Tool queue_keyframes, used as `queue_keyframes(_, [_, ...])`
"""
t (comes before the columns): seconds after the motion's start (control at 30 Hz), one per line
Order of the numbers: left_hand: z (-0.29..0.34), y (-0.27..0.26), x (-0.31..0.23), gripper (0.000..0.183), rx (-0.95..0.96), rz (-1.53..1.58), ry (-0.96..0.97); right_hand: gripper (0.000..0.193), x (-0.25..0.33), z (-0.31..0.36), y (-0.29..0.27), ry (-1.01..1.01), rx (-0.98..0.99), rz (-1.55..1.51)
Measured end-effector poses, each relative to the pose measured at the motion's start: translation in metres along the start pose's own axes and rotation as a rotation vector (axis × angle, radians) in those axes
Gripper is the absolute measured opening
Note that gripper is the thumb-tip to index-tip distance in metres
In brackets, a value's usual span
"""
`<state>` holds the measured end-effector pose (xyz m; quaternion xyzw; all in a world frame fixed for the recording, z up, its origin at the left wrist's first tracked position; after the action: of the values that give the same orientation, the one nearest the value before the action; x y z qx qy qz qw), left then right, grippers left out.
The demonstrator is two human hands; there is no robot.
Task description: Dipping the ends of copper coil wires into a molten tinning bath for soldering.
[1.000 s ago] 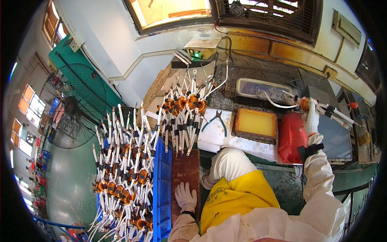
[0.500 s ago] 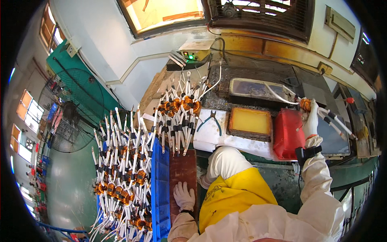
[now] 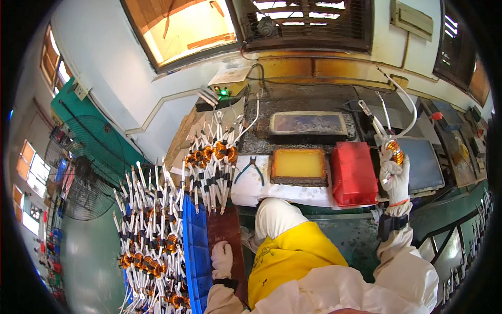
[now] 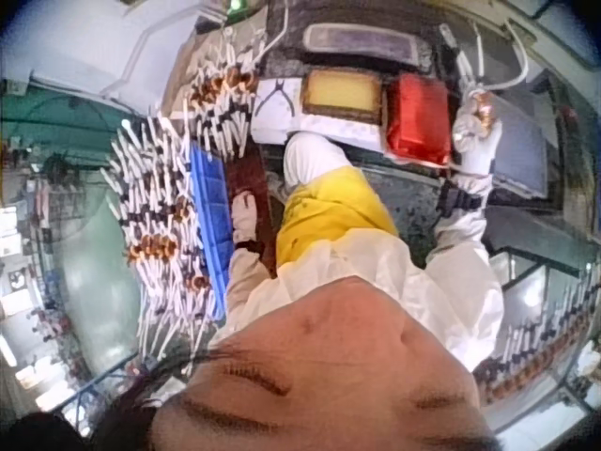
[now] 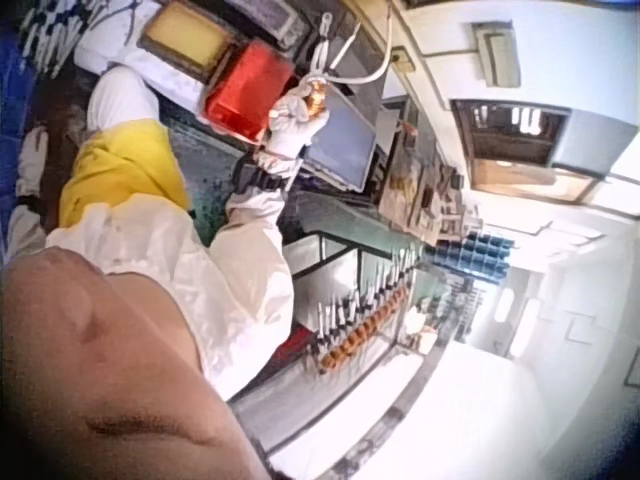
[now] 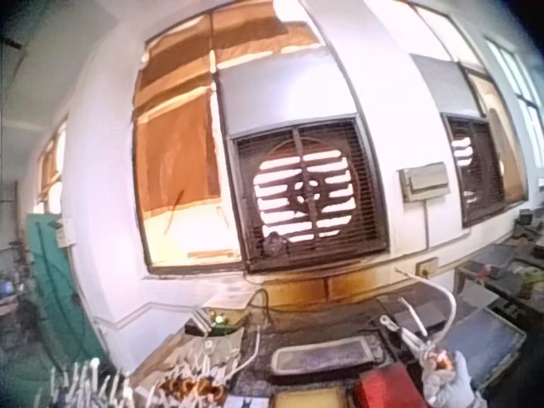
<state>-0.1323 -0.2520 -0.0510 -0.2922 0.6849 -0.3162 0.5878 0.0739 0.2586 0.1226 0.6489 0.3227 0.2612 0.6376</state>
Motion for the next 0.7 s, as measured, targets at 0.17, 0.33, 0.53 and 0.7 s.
queue_keyframes(0.17, [-0.016, -0.012, -0.095, 0.018, 0.316, 0.357, -0.011, 0.053, -0.009, 0.032, 0.008, -0.020, -0.001, -0.165])
queue_keyframes(0.33, [0.023, 0.019, -0.226, 0.021, 0.916, 0.435, 0.195, 0.047, -0.016, 0.053, -0.001, -0.105, -0.034, -0.438])
queue_keyframes(0.53, [0.106, 0.098, -0.343, 0.039, 1.243, 0.441, 0.625, 0.035, -0.035, 0.084, 0.006, 0.002, 0.031, -0.593])
queue_keyframes(0.7, [0.155, 0.139, -0.389, 0.048, 1.147, 0.333, 0.744, 0.021, -0.044, 0.103, -0.004, -0.007, -0.094, -0.741])
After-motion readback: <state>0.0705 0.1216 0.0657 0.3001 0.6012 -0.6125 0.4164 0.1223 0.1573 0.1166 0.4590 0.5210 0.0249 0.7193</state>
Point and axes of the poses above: each hand's wrist, its own z-axis away from the middle knuckle, its own y-axis out of the palm, x = y × z, the point moved 7 cm from there along -z, towards the middle knuckle, and after that the axes turned 12 degrees about -y, right-handed, at the moved point
